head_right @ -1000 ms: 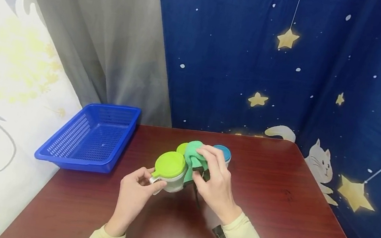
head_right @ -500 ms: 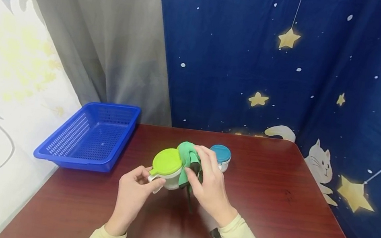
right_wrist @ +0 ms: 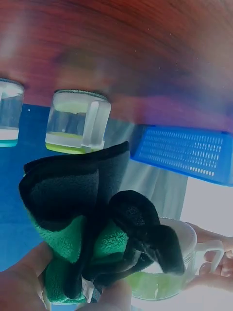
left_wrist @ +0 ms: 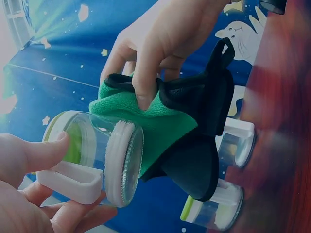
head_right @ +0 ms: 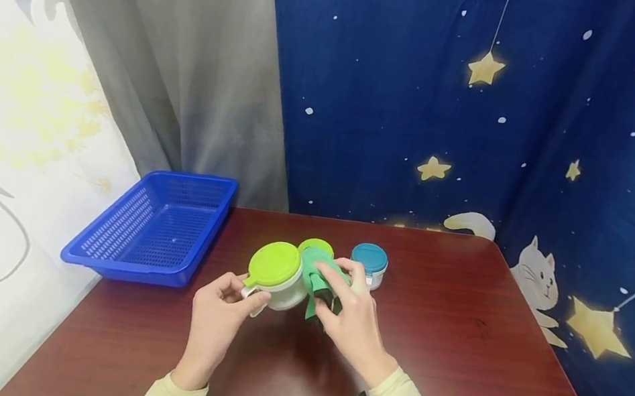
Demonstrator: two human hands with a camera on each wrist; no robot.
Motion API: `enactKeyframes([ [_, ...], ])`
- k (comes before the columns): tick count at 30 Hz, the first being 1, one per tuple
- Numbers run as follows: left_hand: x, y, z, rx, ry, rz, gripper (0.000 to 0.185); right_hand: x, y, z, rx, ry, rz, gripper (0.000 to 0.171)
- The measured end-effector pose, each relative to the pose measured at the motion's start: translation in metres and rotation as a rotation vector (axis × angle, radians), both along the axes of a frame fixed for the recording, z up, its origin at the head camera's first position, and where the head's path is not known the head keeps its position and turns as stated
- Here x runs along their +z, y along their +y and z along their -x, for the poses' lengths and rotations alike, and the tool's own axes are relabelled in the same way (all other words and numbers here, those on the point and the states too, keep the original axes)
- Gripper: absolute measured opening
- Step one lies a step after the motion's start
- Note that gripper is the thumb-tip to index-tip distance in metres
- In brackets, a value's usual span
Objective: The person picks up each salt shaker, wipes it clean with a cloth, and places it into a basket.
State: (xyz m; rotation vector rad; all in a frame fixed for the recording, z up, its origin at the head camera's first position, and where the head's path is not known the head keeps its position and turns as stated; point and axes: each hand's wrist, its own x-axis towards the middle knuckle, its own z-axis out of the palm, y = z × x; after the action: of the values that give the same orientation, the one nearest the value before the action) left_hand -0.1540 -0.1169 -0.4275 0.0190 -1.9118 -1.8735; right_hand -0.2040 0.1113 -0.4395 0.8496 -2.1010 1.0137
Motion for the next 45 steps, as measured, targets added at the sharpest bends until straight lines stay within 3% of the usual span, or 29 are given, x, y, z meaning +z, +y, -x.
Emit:
enactKeyframes([
  [12,-0.001,0.003,-0.003,-0.054,0.007,0.021,0.032,-0.005,0.004,-0.003,0.039,0.004,0.112,0.054],
  [19,-0.002,0.0,-0.002,0.009,0.009,0.192,0.033,-0.004,0.004,-0.007,0.053,-0.034,0.127,0.052],
  [24,0.001,-0.004,-0.004,-0.003,-0.001,0.283,0.031,-0.002,0.004,-0.009,0.065,-0.042,0.14,0.051],
  [30,0.005,-0.005,-0.004,-0.094,0.002,0.196,0.03,0.0,0.005,-0.009,0.07,-0.036,0.149,0.05],
  [39,0.004,-0.009,-0.002,-0.035,0.055,0.108,0.031,0.005,0.007,-0.008,0.101,0.007,0.135,0.05],
  [45,0.001,-0.015,-0.001,-0.063,0.039,0.121,0.032,0.022,0.011,-0.003,0.112,0.072,0.138,0.049],
])
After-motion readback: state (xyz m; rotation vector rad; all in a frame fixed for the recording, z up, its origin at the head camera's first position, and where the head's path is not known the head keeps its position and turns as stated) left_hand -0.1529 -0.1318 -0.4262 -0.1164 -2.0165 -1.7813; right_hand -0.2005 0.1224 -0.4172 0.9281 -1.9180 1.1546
